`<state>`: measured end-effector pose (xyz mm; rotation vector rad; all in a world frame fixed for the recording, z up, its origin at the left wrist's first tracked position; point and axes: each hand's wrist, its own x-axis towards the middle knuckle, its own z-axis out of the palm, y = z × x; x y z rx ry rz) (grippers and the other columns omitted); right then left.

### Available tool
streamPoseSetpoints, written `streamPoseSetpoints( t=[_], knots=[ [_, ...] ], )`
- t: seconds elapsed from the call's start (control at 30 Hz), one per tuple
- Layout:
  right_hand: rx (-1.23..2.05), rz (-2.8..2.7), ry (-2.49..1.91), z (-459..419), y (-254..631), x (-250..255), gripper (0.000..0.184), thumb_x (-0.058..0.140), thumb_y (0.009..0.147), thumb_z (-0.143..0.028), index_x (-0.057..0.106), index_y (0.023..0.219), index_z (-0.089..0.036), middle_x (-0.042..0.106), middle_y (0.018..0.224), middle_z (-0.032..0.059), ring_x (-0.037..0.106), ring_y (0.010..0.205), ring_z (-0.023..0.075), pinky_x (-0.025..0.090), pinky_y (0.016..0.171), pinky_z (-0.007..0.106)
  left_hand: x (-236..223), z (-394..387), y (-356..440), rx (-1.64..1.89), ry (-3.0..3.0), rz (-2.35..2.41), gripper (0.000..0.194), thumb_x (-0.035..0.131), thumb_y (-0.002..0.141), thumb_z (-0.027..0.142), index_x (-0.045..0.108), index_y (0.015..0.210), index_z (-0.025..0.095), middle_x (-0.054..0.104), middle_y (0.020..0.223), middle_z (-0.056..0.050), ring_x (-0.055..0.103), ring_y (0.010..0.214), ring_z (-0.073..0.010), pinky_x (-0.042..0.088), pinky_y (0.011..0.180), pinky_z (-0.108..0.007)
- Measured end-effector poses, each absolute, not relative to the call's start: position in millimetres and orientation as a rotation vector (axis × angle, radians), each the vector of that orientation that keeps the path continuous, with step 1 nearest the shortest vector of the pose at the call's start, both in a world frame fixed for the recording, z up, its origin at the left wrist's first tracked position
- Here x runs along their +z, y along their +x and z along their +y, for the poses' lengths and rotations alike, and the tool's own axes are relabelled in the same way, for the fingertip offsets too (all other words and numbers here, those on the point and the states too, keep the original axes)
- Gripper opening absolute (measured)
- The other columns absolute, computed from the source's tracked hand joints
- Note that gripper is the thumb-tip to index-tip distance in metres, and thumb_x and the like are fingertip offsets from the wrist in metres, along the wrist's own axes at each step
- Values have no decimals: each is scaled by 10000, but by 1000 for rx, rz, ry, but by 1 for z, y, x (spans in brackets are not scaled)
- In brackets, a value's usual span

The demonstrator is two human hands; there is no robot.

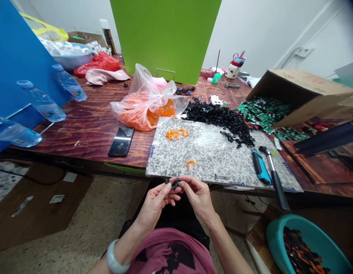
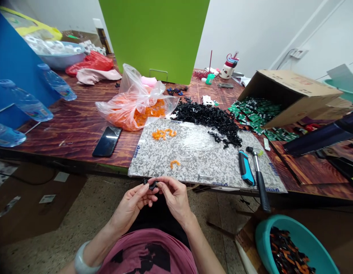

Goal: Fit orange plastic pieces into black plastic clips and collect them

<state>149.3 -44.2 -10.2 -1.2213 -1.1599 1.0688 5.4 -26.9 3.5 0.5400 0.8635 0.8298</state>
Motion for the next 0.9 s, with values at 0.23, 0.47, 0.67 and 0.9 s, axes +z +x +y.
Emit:
streamPoseSetpoints(
  t=[0.23,0.47,0.67,0.9],
  knots=[
    [1081,-1146,-1204,-44,154,-10,147,574,862,-243,699,936,-226,729,941,30,667,784,154,545,659,249,0,-25,11,829,534,848,308,751,706,364,742,918,140,761,786,-93,647,635,-141,454,564,-220],
    [1053,-1155,-1252,-48,157,-13,155,577,856,-272,695,941,-218,728,932,41,667,770,166,558,651,270,-3,-29,14,835,549,853,293,733,726,361,741,915,137,761,813,-105,649,642,-150,459,577,-231],
    [1072,-1194,-1236,-48,156,-14,150,575,857,-262,696,935,-216,717,939,49,657,823,175,550,679,271,-7,-32,8,845,597,850,305,708,757,358,732,962,134,761,841,-120,663,654,-165,468,565,-236],
    [1113,-1192,-1252,-48,155,-16,148,575,859,-254,689,945,-214,692,863,33,647,737,150,531,658,253,-9,-31,4,838,631,867,425,650,789,436,679,1102,149,754,853,-118,684,611,-178,486,509,-235]
  ],
)
